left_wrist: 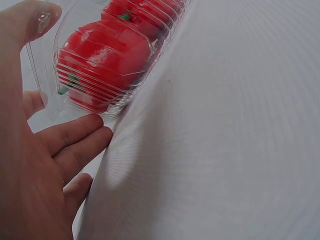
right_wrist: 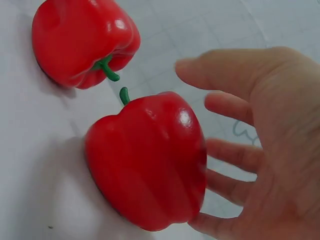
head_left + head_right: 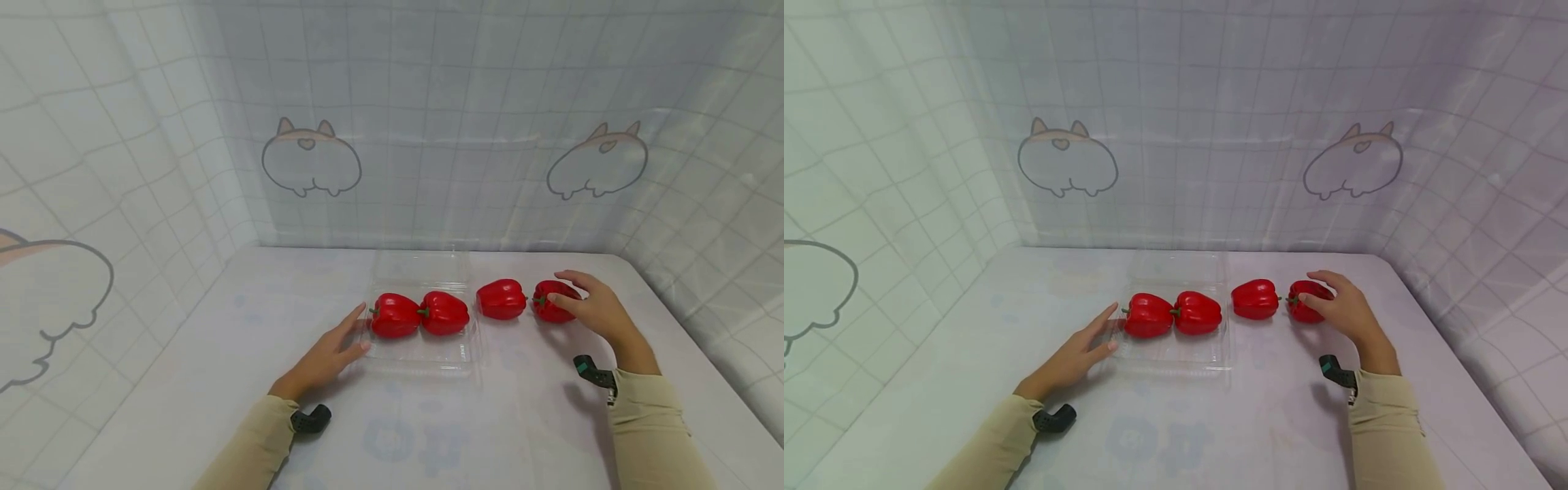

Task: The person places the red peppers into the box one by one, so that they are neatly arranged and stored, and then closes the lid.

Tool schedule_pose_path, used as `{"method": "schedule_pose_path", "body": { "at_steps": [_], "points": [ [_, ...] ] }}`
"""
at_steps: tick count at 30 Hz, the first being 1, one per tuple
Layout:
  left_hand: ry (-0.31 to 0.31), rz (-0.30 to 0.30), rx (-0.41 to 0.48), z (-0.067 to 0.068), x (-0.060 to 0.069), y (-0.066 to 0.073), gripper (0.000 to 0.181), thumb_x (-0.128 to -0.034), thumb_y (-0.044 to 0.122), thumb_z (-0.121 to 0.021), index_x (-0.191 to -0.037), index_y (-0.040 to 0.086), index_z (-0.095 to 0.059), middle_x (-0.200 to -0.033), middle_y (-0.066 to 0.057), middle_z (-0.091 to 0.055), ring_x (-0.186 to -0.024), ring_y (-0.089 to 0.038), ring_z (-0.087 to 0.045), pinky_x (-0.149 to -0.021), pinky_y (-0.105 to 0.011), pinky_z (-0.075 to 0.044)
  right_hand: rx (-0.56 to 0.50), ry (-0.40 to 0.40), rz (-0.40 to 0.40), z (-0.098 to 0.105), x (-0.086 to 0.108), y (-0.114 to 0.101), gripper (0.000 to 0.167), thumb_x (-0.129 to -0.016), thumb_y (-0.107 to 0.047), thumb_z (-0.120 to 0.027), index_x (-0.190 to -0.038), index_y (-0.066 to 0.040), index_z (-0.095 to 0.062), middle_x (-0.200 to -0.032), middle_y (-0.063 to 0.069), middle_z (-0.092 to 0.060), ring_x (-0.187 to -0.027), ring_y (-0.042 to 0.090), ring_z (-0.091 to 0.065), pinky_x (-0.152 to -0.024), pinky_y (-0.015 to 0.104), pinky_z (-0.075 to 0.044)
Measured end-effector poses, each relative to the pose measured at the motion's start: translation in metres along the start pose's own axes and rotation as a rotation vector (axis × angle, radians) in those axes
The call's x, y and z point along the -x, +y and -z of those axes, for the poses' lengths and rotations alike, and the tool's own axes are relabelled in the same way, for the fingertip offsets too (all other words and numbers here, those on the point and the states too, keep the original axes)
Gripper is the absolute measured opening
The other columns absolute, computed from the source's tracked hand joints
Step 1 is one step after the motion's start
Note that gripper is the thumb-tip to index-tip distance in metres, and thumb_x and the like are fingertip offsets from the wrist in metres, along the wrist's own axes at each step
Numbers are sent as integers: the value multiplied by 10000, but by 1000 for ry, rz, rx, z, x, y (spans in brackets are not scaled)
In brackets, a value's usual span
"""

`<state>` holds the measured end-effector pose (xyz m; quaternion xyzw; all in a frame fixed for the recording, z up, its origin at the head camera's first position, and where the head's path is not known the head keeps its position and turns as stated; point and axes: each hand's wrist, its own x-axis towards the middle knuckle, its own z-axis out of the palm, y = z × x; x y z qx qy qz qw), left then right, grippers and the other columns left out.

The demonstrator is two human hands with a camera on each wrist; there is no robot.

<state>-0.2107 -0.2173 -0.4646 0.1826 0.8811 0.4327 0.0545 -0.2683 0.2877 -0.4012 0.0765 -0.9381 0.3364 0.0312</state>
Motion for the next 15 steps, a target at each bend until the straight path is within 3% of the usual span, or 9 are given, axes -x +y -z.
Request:
{"method": "schedule_pose_path", "body": {
  "at_steps": [6,15],
  "points": [
    [-3,-17,-12,0,-1,1,759,-996,404,-600,-1619,295,-181,-1534,-52,-450,-1433,-286,-372,-1110,-633,-308,-94,-29,-42,-2,2,5,703,-972,-401,-639,-1506,-11,-401,-1525,308,-327,-1372,530,-268,-991,711,-389],
    [-7,-47,-10,0,1,-3,734,-999,422,-594,-1613,274,-221,-1543,-75,-437,-1429,-282,-384,-1111,-610,-325,-108,-57,-31,-6,2,16,714,-970,-414,-643,-1514,-22,-397,-1468,312,-395,-1332,518,-332,-993,682,-412]
  ]
}}
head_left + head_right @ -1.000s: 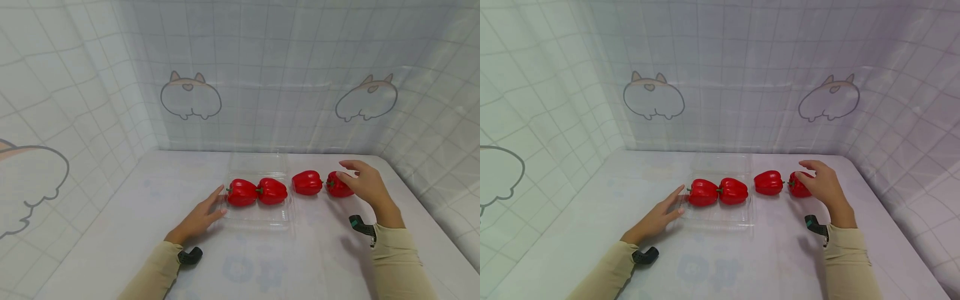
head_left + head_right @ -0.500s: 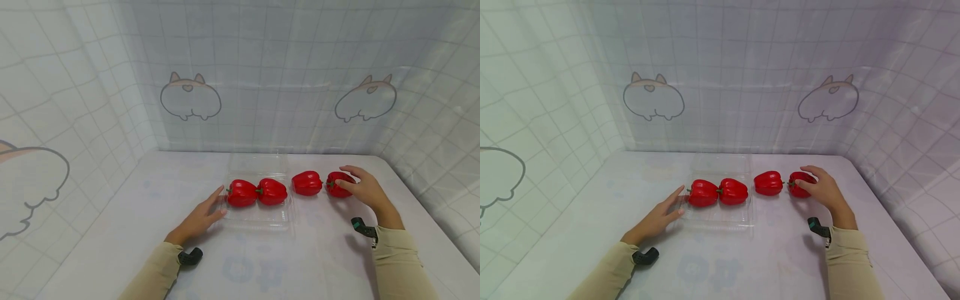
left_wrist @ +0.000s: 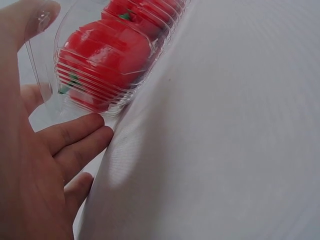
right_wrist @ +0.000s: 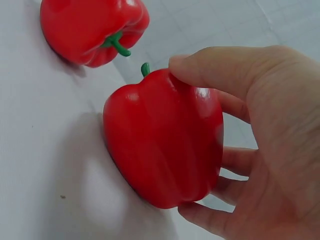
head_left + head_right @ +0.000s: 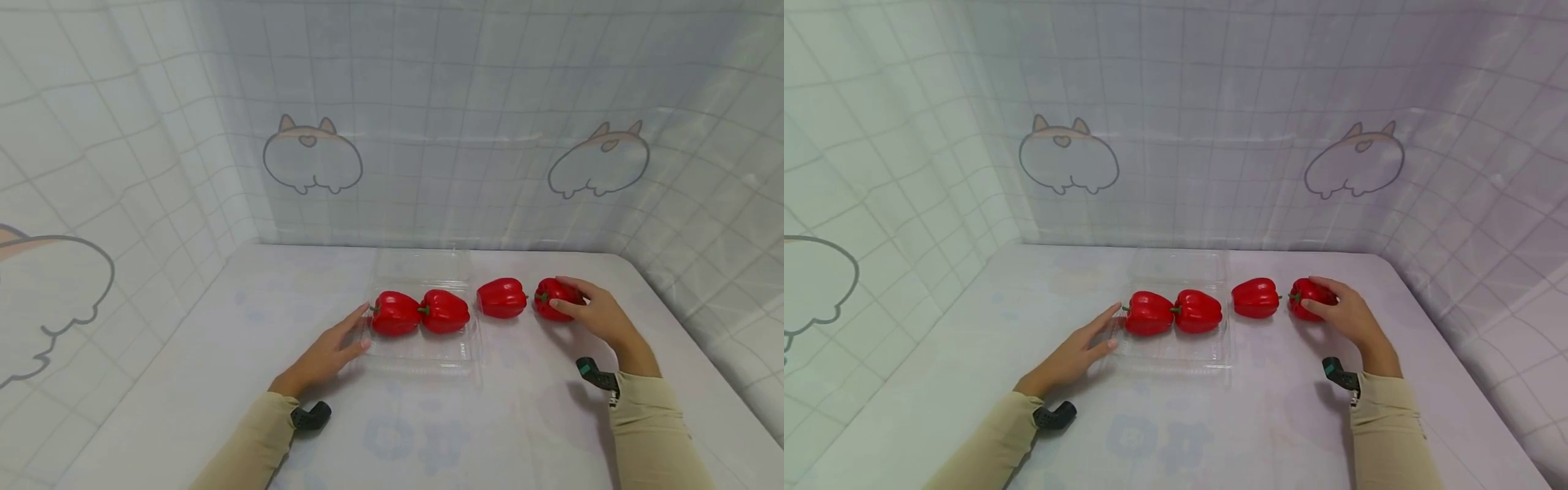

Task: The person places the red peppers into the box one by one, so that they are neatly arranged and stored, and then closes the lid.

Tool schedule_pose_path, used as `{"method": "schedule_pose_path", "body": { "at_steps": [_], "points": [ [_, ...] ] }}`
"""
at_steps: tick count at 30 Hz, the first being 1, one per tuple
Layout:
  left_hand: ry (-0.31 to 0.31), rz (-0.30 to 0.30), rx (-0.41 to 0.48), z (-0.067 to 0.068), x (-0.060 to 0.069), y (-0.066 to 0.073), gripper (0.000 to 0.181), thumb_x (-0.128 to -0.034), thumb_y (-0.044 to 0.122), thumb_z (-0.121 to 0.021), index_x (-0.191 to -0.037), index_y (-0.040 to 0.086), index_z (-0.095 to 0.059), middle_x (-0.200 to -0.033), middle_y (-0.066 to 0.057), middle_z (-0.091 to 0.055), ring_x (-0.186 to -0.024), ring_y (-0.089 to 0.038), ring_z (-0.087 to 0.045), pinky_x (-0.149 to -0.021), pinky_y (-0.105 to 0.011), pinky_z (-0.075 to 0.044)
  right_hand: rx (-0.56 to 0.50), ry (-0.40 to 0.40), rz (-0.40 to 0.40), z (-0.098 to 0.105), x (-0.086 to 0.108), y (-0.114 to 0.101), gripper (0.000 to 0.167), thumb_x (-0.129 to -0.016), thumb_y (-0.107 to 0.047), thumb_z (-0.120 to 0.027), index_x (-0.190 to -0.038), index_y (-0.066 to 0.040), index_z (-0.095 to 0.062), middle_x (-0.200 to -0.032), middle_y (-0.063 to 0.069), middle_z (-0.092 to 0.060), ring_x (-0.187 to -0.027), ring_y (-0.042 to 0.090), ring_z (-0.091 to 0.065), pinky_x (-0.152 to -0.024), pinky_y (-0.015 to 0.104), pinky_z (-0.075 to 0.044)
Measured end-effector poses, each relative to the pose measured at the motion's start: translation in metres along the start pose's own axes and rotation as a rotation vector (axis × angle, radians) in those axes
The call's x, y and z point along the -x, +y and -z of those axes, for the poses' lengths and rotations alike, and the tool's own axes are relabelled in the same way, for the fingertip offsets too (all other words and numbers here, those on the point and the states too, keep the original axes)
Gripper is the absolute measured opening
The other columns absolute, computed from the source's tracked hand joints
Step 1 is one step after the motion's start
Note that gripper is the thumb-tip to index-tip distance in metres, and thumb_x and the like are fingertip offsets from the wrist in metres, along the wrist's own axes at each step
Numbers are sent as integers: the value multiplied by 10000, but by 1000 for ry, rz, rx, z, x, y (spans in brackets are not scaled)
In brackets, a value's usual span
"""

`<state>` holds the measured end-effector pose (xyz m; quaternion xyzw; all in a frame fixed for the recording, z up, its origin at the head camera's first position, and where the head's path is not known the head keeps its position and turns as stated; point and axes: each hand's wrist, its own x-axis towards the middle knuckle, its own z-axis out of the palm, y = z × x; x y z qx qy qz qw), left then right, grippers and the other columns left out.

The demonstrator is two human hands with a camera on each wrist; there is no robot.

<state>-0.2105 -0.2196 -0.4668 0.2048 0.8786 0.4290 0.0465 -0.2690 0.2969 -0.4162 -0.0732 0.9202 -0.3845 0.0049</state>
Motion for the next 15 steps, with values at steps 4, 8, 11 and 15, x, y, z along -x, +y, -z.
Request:
{"method": "schedule_pose_path", "body": {
  "at_steps": [4,8,11,15],
  "points": [
    [-12,-4,6,1,0,0,744,-1000,398,-598,-1617,258,-207,-1556,-81,-418,-1435,-288,-375,-1116,-619,-309,-22,2,-5,0,0,2,727,-972,-424,-638,-1527,-33,-378,-1475,312,-383,-1326,518,-332,-990,671,-422],
    [-21,-8,18,2,0,1,760,-996,360,-611,-1620,246,-192,-1564,-80,-405,-1442,-286,-362,-1118,-627,-299,-57,40,-19,0,1,3,731,-982,-434,-616,-1532,-25,-362,-1484,313,-370,-1329,528,-330,-986,666,-428],
    [-26,3,24,2,0,1,779,-985,367,-623,-1621,265,-185,-1564,-65,-405,-1445,-268,-356,-1120,-626,-296,-76,71,-33,1,1,3,747,-988,-451,-598,-1545,-28,-337,-1497,313,-360,-1335,535,-334,-989,662,-430],
    [-32,25,21,1,-1,1,798,-969,401,-634,-1618,298,-182,-1562,-48,-407,-1445,-252,-354,-1119,-627,-299,-110,98,-71,2,1,3,785,-986,-475,-591,-1573,-54,-284,-1522,312,-330,-1343,540,-332,-981,658,-441]
  ]
}}
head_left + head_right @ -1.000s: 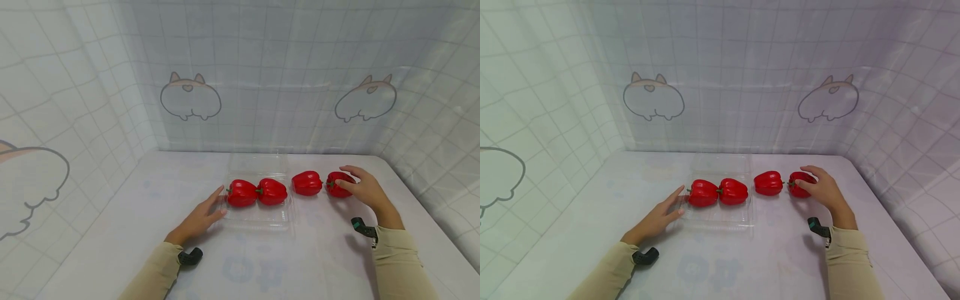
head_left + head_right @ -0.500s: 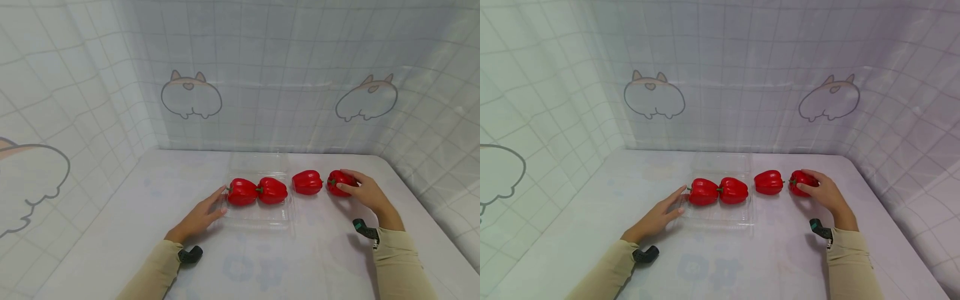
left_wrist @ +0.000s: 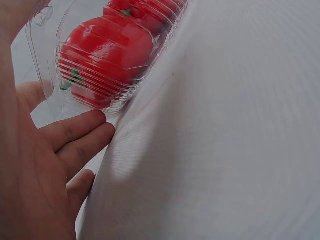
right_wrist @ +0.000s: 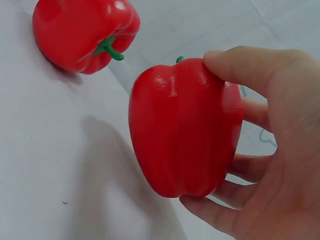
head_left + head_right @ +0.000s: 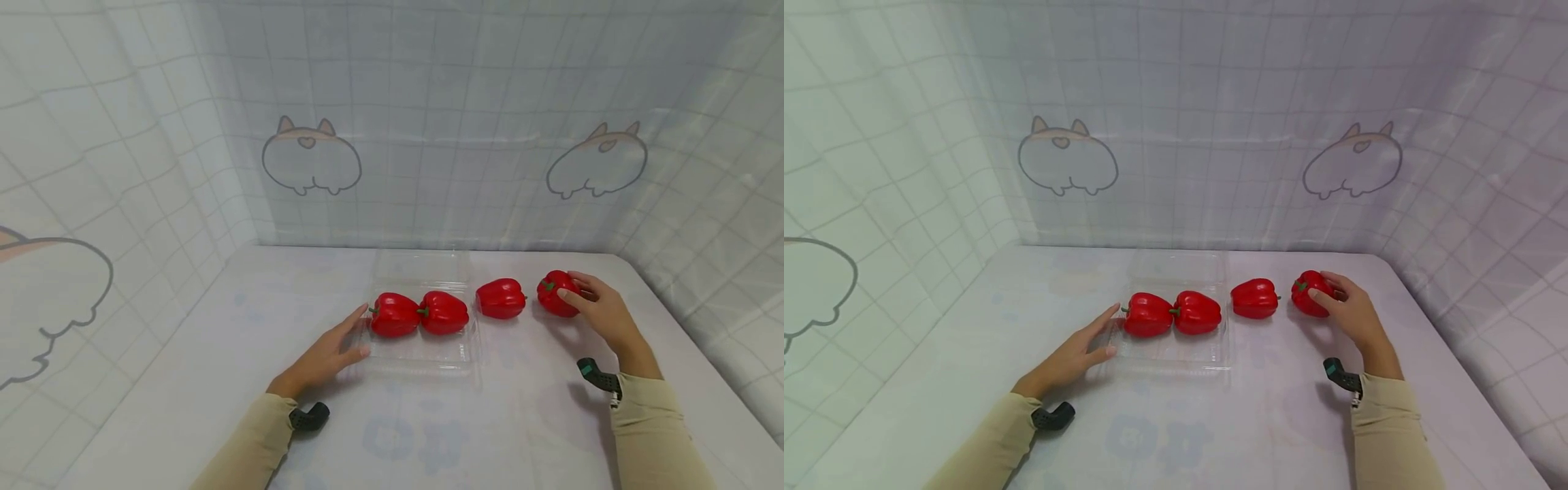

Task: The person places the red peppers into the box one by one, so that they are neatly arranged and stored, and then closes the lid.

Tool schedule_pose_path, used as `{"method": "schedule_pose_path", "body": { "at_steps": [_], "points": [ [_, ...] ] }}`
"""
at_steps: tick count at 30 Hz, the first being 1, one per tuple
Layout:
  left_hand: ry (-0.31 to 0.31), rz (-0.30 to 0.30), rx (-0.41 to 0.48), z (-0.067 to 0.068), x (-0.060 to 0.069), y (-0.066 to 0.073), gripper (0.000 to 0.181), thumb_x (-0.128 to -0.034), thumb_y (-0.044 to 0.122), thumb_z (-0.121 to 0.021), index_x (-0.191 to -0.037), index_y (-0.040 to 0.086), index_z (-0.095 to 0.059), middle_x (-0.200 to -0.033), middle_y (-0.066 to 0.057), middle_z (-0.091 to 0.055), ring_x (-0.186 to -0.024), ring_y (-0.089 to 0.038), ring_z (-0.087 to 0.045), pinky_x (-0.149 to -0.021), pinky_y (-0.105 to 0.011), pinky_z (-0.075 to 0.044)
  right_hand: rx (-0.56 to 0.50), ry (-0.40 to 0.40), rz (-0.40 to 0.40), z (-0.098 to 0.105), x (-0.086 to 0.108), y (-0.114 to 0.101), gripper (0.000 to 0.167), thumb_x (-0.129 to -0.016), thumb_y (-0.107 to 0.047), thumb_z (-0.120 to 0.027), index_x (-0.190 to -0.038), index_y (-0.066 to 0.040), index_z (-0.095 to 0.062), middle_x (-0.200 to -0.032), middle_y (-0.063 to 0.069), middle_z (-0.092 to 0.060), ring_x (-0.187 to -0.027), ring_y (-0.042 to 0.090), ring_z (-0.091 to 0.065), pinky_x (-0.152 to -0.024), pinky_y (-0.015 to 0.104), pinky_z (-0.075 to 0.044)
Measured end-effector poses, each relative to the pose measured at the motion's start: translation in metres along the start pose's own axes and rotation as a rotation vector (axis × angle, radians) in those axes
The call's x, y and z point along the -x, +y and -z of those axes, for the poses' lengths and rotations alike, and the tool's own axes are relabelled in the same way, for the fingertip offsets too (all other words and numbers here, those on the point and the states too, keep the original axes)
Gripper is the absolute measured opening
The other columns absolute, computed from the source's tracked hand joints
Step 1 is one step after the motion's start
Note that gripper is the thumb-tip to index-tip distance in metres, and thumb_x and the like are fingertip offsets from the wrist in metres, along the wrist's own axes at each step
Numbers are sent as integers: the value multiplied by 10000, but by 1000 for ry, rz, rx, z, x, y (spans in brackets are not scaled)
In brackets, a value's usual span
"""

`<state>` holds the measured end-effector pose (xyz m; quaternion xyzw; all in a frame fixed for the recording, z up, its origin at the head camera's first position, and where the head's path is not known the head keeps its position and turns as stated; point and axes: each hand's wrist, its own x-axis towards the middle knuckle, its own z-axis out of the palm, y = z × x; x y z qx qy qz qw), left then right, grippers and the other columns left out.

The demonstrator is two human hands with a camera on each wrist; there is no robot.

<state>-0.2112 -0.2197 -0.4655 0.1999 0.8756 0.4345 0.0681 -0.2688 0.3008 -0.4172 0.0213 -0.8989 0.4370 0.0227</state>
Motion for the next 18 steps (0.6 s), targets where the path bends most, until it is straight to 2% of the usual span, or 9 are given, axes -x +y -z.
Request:
{"method": "schedule_pose_path", "body": {
  "at_steps": [5,7,10,14,18],
  "points": [
    [0,17,-4,0,1,2,802,-961,407,-644,-1614,325,-186,-1571,-45,-393,-1451,-254,-344,-1121,-628,-292,-36,21,-12,-1,-1,0,797,-984,-486,-590,-1581,-69,-267,-1528,315,-324,-1345,544,-338,-976,649,-444],
    [0,21,-9,0,1,1,803,-960,413,-644,-1613,333,-184,-1575,-43,-388,-1453,-254,-342,-1123,-627,-290,-46,25,-8,-2,0,0,793,-984,-491,-589,-1579,-71,-275,-1529,314,-326,-1345,541,-347,-975,610,-465],
    [2,30,-20,0,0,1,811,-956,424,-648,-1614,333,-183,-1574,-38,-390,-1453,-251,-341,-1121,-628,-292,-73,34,-7,-3,0,0,783,-992,-492,-573,-1577,-65,-276,-1525,323,-329,-1339,536,-369,-952,477,-511],
    [8,20,-27,0,-1,1,811,-954,427,-652,-1614,322,-192,-1559,-41,-414,-1448,-250,-351,-1120,-628,-295,-174,48,-28,-5,1,-2,798,-993,-526,-545,-1587,-80,-253,-1530,313,-326,-1338,512,-383,-874,319,-547],
    [13,28,-19,-2,1,0,805,-953,431,-654,-1610,337,-199,-1553,-30,-424,-1446,-243,-353,-1121,-625,-297,-290,58,-76,-8,2,-1,834,-968,-591,-524,-1604,-139,-228,-1570,271,-273,-1373,505,-330,-840,298,-566]
  ]
}}
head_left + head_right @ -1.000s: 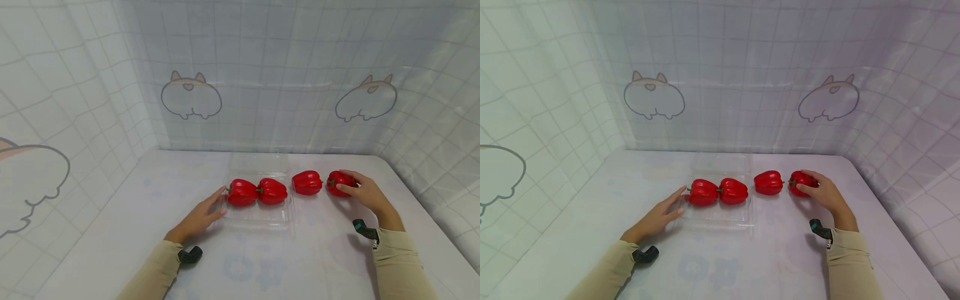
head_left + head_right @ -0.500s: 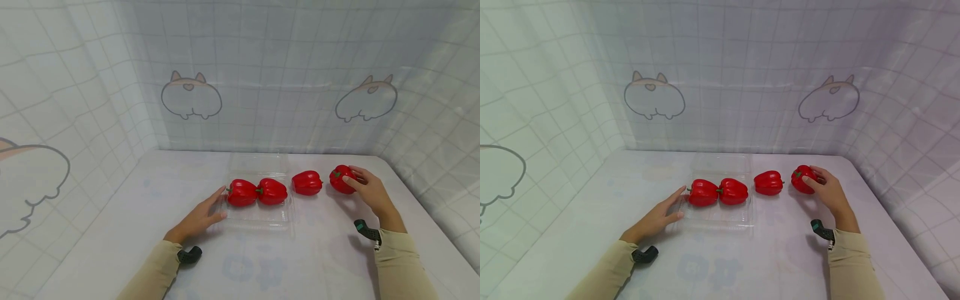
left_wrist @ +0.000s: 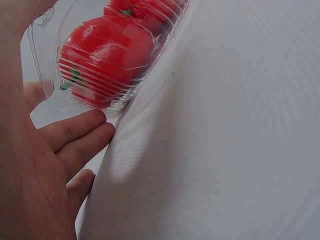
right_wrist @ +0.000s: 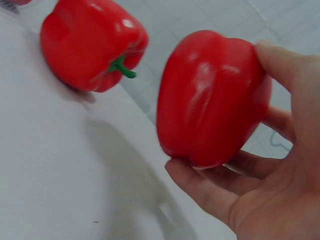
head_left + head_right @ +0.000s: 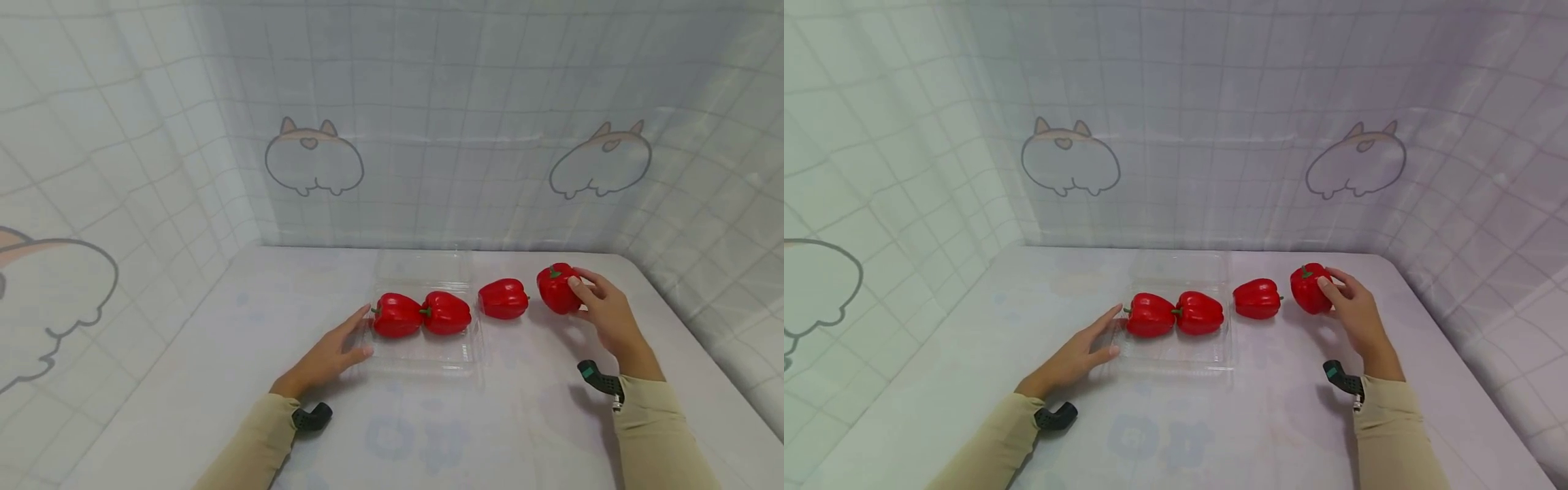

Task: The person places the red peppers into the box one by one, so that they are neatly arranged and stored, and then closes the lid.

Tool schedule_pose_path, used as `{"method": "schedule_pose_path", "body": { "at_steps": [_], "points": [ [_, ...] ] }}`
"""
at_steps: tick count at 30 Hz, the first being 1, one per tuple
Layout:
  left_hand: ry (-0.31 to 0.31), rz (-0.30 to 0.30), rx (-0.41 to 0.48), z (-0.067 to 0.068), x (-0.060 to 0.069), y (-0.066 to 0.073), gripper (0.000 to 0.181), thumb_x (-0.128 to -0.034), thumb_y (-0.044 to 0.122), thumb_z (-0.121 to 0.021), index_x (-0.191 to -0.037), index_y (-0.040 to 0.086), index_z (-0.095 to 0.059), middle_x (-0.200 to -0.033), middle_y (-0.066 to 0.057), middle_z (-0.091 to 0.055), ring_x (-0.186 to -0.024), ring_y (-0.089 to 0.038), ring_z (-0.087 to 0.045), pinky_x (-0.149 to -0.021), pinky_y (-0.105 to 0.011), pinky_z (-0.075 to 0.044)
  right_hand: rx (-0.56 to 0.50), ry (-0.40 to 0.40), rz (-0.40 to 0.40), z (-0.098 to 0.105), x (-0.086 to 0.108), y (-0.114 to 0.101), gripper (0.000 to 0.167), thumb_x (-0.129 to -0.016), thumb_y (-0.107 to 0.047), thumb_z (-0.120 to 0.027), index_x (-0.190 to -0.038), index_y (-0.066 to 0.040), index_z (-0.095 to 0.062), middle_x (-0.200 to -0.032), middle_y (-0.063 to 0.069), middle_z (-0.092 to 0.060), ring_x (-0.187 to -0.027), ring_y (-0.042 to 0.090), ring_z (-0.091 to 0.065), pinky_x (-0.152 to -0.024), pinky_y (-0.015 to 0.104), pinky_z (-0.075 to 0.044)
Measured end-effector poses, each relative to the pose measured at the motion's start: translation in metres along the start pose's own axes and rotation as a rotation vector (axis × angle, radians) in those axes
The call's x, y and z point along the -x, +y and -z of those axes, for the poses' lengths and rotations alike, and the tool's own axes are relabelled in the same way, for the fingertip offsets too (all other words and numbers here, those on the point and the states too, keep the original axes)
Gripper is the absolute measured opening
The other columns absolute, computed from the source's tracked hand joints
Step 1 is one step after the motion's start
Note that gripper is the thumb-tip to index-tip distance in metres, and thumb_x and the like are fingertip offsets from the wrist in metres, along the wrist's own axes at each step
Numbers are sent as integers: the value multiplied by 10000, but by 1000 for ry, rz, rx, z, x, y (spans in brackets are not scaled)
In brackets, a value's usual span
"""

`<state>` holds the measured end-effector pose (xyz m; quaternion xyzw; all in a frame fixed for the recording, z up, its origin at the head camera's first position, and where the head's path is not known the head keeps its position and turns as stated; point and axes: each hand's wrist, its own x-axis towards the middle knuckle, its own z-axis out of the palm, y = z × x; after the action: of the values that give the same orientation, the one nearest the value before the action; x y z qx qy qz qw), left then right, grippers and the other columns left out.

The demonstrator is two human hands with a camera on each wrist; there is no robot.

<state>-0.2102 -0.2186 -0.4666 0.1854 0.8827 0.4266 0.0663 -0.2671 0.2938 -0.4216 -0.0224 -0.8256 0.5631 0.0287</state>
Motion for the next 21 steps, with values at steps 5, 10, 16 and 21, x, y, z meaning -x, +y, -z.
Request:
{"method": "schedule_pose_path", "body": {
  "at_steps": [5,10,16,21],
  "points": [
    [4,22,0,1,0,3,820,-941,438,-669,-1610,328,-209,-1552,-27,-426,-1446,-256,-352,-1110,-633,-310,-104,36,-66,-2,1,3,869,-948,-637,-498,-1616,-173,-192,-1617,232,-199,-1407,512,-293,-847,333,-561],
    [15,28,1,2,3,5,829,-930,423,-689,-1608,326,-222,-1542,-36,-439,-1444,-261,-353,-1116,-630,-301,-204,85,-140,-7,1,6,932,-915,-689,-489,-1622,-176,-162,-1640,205,-163,-1422,475,-293,-774,263,-574],
    [10,25,-2,1,3,4,820,-936,424,-684,-1606,339,-220,-1539,-31,-443,-1443,-250,-357,-1117,-625,-303,-352,78,-175,-11,0,7,956,-891,-673,-549,-1622,-186,-170,-1656,166,-138,-1437,432,-261,-713,226,-581],
    [16,24,-8,1,1,4,810,-941,430,-676,-1604,355,-217,-1550,-20,-427,-1446,-242,-352,-1120,-622,-301,-460,57,-159,-11,1,4,924,-915,-606,-587,-1623,-193,-160,-1665,143,-113,-1428,395,-270,-725,233,-583]
  ]
}}
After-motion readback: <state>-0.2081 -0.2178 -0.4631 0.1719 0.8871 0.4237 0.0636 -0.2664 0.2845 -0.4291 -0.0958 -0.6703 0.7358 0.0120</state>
